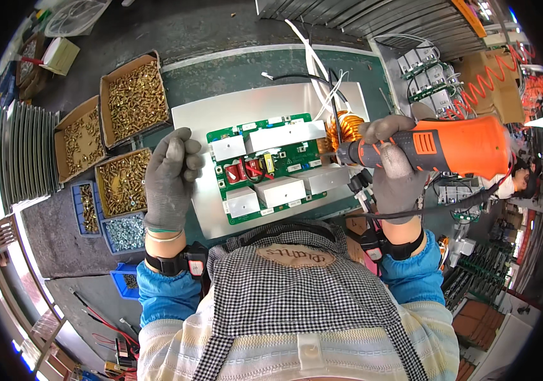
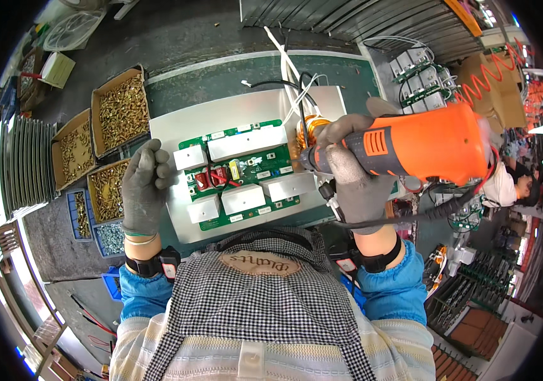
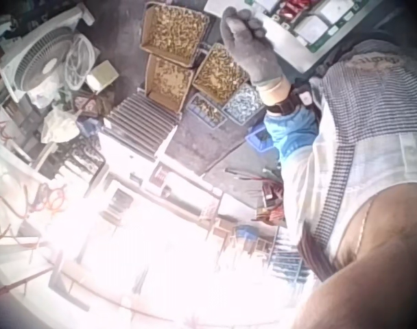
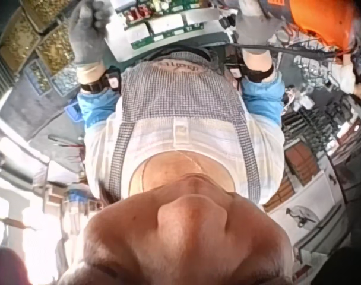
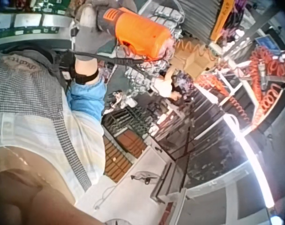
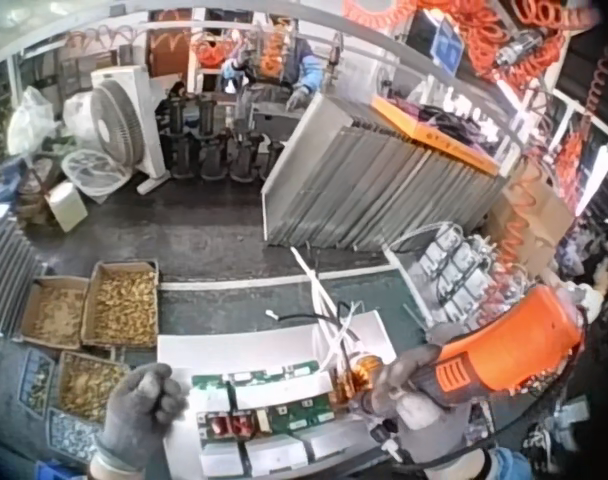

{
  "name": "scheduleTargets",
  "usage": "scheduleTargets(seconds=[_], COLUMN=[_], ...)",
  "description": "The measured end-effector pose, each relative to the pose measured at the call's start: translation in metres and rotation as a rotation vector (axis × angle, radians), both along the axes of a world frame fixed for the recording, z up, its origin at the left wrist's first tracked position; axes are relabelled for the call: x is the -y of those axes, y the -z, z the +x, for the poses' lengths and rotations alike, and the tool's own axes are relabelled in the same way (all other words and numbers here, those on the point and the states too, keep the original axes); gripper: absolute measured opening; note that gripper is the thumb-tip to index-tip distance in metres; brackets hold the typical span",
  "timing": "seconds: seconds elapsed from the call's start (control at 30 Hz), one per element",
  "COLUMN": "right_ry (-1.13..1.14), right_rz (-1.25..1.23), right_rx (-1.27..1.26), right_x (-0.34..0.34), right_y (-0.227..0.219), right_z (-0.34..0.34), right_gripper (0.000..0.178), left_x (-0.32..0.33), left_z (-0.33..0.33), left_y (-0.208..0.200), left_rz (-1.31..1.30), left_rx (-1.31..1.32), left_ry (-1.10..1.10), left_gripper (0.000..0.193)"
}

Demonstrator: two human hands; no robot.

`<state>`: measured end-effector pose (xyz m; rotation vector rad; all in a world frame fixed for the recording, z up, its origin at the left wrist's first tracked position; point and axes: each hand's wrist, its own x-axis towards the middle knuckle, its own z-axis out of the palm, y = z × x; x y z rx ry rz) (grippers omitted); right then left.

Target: Assembling electronic components onto a metal plate and securing them with screws.

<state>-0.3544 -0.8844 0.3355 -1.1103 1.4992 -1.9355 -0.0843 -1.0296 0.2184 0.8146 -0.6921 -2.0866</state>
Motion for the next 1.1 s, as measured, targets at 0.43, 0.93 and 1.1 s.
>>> scheduleTargets(seconds=[0.43, 0.93, 1.1], right_ry=[-0.46, -0.394, -0.387], right_rz=[-0.235, -0.305, -0.298], right_rx=[0.311, 0.151, 0.187], right_x=[-0.052, -0.021, -0.023], right_y=[-0.097, -0.091, -0.085], right_z=[-0.004, 0.041, 0.043], right_gripper=[0.047, 0.082, 0.077], left_x=[-0.013, -0.046, -0.05], left_z=[0.004, -0.023, -0.028], left_y=[-0.066, -0.1, -0.098], left_rz=[-0.396, -0.863, -0.825], left_rx=[0.306, 0.518, 0.528], left_ry=[0.347, 0.4, 0.39], left_gripper=[0.022, 0.019, 0.019])
